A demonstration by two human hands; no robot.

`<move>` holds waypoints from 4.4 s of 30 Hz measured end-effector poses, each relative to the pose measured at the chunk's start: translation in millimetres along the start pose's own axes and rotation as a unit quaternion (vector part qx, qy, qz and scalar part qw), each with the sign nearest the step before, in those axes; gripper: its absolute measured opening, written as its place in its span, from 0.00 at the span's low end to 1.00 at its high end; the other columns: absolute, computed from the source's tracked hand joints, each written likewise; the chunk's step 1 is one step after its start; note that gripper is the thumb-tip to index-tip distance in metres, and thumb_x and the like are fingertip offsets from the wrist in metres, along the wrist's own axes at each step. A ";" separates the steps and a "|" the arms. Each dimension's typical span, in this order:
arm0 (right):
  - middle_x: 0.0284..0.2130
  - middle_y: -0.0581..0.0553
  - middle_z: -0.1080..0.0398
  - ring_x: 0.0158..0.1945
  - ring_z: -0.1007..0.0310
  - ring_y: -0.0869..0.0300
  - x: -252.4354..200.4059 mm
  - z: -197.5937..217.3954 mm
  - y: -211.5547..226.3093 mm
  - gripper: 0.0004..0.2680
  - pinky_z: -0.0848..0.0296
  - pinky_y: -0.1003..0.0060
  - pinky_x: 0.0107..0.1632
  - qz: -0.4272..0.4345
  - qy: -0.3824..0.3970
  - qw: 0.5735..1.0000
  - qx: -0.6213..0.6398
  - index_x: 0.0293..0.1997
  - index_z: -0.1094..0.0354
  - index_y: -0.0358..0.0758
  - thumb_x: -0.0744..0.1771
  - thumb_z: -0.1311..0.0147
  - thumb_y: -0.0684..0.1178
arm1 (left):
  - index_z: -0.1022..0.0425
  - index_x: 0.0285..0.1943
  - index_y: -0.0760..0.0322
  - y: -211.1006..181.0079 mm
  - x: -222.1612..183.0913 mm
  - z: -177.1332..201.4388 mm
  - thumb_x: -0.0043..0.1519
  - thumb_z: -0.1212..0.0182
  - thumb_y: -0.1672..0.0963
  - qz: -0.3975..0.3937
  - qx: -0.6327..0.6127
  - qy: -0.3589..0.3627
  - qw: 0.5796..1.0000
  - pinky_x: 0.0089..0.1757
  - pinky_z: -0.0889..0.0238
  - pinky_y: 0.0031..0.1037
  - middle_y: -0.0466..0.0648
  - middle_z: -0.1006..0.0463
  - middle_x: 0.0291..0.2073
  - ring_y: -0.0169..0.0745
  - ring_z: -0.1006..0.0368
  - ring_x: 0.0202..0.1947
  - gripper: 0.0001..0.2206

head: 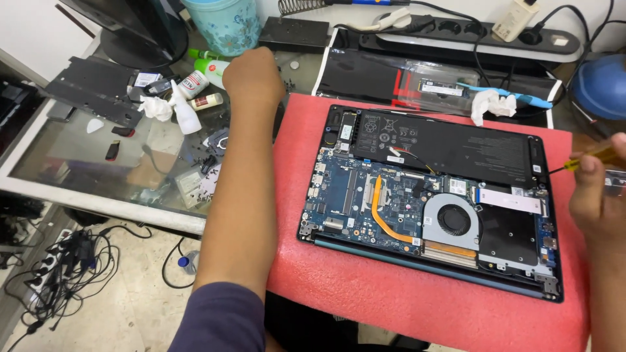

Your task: The person is performing maintenance on a laptop, which involves removing the battery and using a small brush to clean the inside of the back cover.

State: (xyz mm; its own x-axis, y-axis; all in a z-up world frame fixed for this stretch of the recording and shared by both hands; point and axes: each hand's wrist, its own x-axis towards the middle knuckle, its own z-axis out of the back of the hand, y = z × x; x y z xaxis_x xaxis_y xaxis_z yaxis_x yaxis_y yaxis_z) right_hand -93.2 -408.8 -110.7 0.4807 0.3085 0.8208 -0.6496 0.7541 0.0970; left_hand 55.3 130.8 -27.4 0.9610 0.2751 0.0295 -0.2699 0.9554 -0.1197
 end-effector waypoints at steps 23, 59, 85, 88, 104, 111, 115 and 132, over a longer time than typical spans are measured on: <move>0.59 0.17 0.43 0.55 0.33 0.29 3.5 1.1 0.9 0.13 0.35 0.36 0.72 -0.203 0.041 0.944 0.256 0.81 0.60 0.30 0.82 0.73 0.39 | 0.34 0.33 0.55 -58.4 -65.4 40.1 0.47 0.39 0.65 -0.402 -0.261 0.105 0.872 0.33 0.34 0.26 0.40 0.23 0.28 0.30 0.27 0.29 0.13; 0.62 0.14 0.44 0.60 0.31 0.27 44.4 15.3 43.8 0.07 0.27 0.38 0.66 -0.091 0.001 0.971 0.219 0.66 0.56 0.30 0.81 0.64 0.30 | 0.28 0.40 0.62 -64.7 -63.1 32.1 0.54 0.40 0.68 -0.513 -0.321 0.073 0.793 0.34 0.30 0.19 0.43 0.24 0.30 0.28 0.28 0.30 0.11; 0.57 0.13 0.35 0.58 0.27 0.30 48.8 16.5 54.2 0.15 0.29 0.50 0.57 -0.145 0.039 0.973 0.178 0.70 0.56 0.30 0.78 0.57 0.23 | 0.27 0.41 0.62 -71.1 -70.3 36.7 0.54 0.31 0.68 -0.443 -0.405 0.159 0.784 0.37 0.22 0.14 0.48 0.16 0.30 0.29 0.15 0.33 0.14; 0.50 0.15 0.31 0.53 0.25 0.36 57.1 20.5 61.1 0.19 0.27 0.50 0.58 -0.136 0.073 0.977 0.145 0.72 0.55 0.29 0.76 0.49 0.23 | 0.27 0.41 0.61 -71.7 -69.3 35.8 0.55 0.32 0.68 -0.445 -0.402 0.156 0.784 0.36 0.22 0.15 0.47 0.16 0.34 0.31 0.13 0.34 0.14; 0.58 0.27 0.29 0.51 0.24 0.47 39.0 20.9 46.8 0.11 0.26 0.62 0.55 -0.250 0.052 0.961 0.104 0.64 0.40 0.19 0.76 0.42 0.28 | 0.25 0.41 0.59 -76.4 -73.8 30.7 0.53 0.25 0.65 -0.424 -0.422 0.168 0.783 0.36 0.21 0.15 0.46 0.15 0.29 0.29 0.14 0.32 0.15; 0.59 0.38 0.29 0.51 0.23 0.54 87.3 7.5 60.1 0.03 0.19 0.66 0.59 -0.287 0.064 0.933 0.206 0.52 0.33 0.29 0.80 0.47 0.35 | 0.26 0.45 0.62 -78.8 -68.2 20.7 0.54 0.26 0.66 -0.477 -0.490 0.180 0.707 0.39 0.18 0.19 0.53 0.14 0.31 0.35 0.13 0.32 0.15; 0.47 0.20 0.29 0.40 0.22 0.40 158.5 -17.6 137.6 0.11 0.18 0.56 0.51 -0.116 0.080 0.968 0.207 0.59 0.39 0.03 0.72 0.40 0.19 | 0.27 0.45 0.62 -81.2 -74.5 26.1 0.55 0.25 0.66 -0.494 -0.514 0.201 0.672 0.35 0.20 0.17 0.55 0.14 0.33 0.38 0.12 0.31 0.16; 0.44 0.18 0.29 0.45 0.20 0.39 191.0 -65.2 180.7 0.24 0.21 0.58 0.52 -0.090 0.056 0.933 0.343 0.59 0.63 0.39 0.70 0.46 0.22 | 0.26 0.49 0.67 -83.0 -76.4 30.9 0.55 0.26 0.67 -0.469 -0.570 0.255 0.624 0.36 0.17 0.20 0.57 0.14 0.33 0.41 0.12 0.32 0.16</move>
State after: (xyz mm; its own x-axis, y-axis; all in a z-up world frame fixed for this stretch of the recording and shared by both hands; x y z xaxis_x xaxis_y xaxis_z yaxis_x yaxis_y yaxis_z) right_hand -80.4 -175.8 26.9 0.6514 0.3006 0.6966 -0.7587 0.2618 0.5965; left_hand 2.4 33.8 10.9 0.6364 -0.6964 0.3318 0.3653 -0.1068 -0.9247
